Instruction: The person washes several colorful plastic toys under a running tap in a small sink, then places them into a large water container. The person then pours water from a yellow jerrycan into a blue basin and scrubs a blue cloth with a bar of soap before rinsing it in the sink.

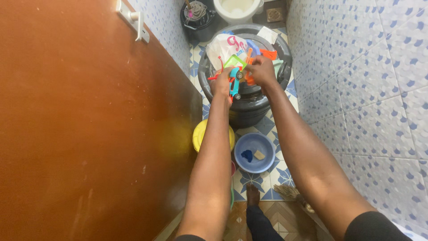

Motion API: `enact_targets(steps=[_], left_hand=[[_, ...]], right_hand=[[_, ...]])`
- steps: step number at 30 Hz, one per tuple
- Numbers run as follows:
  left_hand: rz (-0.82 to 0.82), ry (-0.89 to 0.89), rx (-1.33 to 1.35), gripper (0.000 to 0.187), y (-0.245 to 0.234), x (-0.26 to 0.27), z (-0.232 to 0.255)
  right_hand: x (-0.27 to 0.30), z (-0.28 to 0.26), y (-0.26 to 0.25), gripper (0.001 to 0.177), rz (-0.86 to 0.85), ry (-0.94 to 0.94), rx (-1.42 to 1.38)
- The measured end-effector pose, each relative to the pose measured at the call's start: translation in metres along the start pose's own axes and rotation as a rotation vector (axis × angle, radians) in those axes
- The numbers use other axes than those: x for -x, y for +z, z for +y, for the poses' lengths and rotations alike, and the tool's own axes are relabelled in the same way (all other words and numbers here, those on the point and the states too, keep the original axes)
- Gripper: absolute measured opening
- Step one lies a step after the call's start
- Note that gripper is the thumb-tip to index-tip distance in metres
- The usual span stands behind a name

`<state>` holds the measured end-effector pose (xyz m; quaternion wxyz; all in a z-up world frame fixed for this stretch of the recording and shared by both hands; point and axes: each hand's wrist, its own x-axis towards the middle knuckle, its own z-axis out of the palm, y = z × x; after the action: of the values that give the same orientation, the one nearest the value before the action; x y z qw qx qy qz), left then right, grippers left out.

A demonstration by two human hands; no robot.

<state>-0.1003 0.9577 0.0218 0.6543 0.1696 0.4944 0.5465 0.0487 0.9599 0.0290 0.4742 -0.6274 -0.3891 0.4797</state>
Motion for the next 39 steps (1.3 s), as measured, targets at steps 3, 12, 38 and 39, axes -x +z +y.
enact_targets(steps=[3,12,38,39], left_hand=[[0.087,-0.041,0.018,0.031,0.002,0.002,0.005],[0.047,0.255,-0.053,0.025,0.009,0.02,0.05],[-0.228,0.351,0.076,0.021,-0.003,0.045,0.091],[-0.223,0.348,0.056,0.02,0.002,0.046,0.089]], right_hand=[[0.001,-0.007,0.0,0.011,0.0,-0.035,-0.02],[0.001,-0.038,-0.008,0.016,0.043,-0.06,-0.093],[0.004,-0.038,-0.012,0.042,-0.017,0.217,-0.097],[0.009,-0.044,-0.013,0.045,-0.058,0.241,-0.129]])
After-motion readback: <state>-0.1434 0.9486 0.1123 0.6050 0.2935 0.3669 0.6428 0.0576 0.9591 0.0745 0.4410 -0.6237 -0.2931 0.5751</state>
